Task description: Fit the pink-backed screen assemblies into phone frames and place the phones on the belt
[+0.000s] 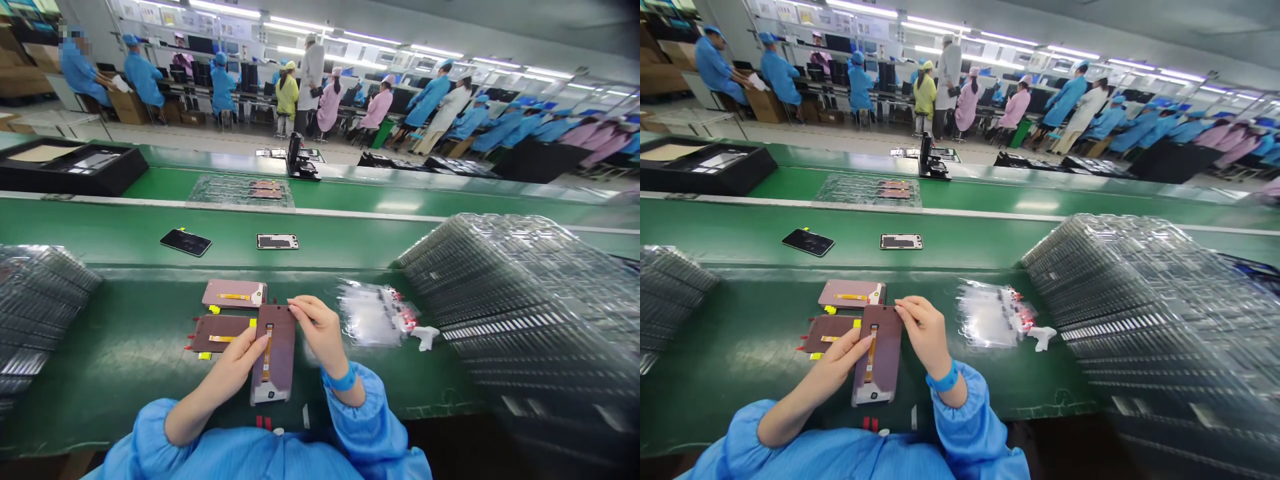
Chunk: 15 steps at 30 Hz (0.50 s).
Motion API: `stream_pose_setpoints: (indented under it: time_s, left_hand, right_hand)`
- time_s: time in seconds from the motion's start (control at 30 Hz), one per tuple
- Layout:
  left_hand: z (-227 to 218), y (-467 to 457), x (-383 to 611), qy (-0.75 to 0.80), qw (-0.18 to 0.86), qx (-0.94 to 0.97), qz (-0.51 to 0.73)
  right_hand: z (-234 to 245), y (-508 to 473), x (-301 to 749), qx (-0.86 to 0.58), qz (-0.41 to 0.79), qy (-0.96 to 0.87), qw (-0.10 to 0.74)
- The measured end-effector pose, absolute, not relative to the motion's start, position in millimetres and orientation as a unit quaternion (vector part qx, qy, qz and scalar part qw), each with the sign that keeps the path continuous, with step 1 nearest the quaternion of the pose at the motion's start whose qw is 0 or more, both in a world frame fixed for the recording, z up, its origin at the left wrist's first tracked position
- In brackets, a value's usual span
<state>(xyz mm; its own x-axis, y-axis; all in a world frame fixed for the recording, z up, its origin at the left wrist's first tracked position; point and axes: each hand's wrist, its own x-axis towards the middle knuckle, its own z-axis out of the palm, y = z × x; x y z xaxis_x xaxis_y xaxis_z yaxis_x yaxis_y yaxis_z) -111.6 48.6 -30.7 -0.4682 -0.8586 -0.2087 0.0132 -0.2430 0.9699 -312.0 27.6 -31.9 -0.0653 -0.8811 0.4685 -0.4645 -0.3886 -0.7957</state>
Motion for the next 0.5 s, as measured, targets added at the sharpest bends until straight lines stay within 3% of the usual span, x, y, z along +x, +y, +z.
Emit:
stream_pose_setpoints:
  time_s: [0.1, 0.17, 0.37, 0.5]
  left_hand:
    - [-39, 46, -115, -0.557, 0.329, 0.435, -0.627]
    - [-44, 41, -116, -0.558, 0.338, 0.460, -0.603]
    - [-37, 34, -114, -0.594, 0.292, 0.457, -0.594]
    - [-24, 43, -115, -0.617, 0.228, 0.406, -0.634]
  right_hand:
    - [-34, 32, -301, -0.713, -0.500, 0.483, -0.083]
    - [-32, 41, -291, -0.743, -0.494, 0.434, -0.126]
    - [-16, 54, -284, -0.712, -0.546, 0.418, 0.145]
    - [-19, 34, -300, -0.669, -0.518, 0.477, 0.238]
